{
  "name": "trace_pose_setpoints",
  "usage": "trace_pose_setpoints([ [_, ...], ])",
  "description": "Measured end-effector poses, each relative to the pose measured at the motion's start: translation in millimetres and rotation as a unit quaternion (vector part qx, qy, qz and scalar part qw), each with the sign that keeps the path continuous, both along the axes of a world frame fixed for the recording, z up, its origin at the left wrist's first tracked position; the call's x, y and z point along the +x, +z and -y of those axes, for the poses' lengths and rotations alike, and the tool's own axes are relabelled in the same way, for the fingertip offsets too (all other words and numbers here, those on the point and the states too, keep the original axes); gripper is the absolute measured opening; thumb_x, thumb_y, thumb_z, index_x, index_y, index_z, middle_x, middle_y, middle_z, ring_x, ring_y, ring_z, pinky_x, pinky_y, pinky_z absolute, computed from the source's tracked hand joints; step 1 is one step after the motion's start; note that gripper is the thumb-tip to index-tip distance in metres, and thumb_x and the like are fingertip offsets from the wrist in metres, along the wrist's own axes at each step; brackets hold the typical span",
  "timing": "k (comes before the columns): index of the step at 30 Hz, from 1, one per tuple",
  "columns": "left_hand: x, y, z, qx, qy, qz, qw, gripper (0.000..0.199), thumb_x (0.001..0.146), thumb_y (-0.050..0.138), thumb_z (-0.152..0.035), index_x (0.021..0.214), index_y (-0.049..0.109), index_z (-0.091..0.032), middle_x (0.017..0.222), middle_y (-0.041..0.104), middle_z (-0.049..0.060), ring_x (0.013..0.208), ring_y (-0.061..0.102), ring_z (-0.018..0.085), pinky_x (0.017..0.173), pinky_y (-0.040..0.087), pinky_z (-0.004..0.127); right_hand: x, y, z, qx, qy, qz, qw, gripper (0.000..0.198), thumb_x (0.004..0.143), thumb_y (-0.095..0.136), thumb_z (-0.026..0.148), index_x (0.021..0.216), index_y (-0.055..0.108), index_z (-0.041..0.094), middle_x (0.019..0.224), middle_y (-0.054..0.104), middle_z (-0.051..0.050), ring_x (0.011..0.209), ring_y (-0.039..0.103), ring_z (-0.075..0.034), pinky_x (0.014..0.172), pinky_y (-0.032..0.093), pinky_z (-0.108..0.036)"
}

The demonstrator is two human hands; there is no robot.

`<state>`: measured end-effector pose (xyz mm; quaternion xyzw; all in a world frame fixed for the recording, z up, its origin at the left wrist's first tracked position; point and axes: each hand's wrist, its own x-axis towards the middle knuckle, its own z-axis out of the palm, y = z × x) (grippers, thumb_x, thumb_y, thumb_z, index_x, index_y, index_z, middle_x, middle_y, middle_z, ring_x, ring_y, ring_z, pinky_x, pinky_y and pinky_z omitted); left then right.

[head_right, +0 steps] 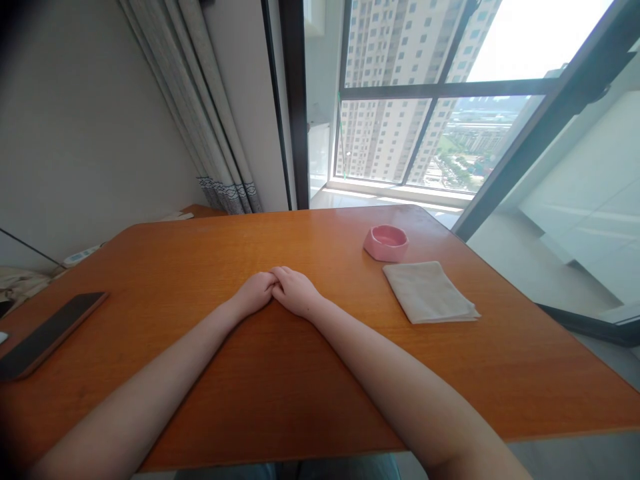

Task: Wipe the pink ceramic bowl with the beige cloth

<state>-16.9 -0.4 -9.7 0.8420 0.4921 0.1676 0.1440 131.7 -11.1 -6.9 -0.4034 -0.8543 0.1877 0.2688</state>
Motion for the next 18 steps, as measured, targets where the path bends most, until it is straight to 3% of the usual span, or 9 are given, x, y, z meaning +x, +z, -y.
trace_pose_setpoints([
  [15, -0.2, -2.0, -0.6, -0.007, -0.007, 0.015, 1.000, 0.029, 0.079, 0.038, -0.018, 0.080, 0.067, -0.015, 0.088, 0.071, 0.011, 0.082, 0.064, 0.021, 0.070, 0.045, 0.028, -1.3, -1.7, 0.4, 0.013, -0.004, 0.016, 1.000, 0.028, 0.083, 0.043, 0.015, 0.109, 0.055, 0.017, 0.103, 0.062, -0.008, 0.093, 0.056, -0.018, 0.083, 0.043, -0.029],
  [18, -1.2, -2.1, -1.1, -0.005, -0.010, 0.022, 1.000, 0.026, 0.077, 0.038, -0.017, 0.075, 0.065, -0.016, 0.084, 0.070, 0.009, 0.078, 0.062, 0.020, 0.069, 0.043, 0.028, 3.2, 3.5, -1.0, 0.033, 0.022, 0.031, 0.999, 0.031, 0.085, 0.039, 0.015, 0.111, 0.055, 0.017, 0.104, 0.062, -0.007, 0.094, 0.056, -0.017, 0.084, 0.043, -0.028],
])
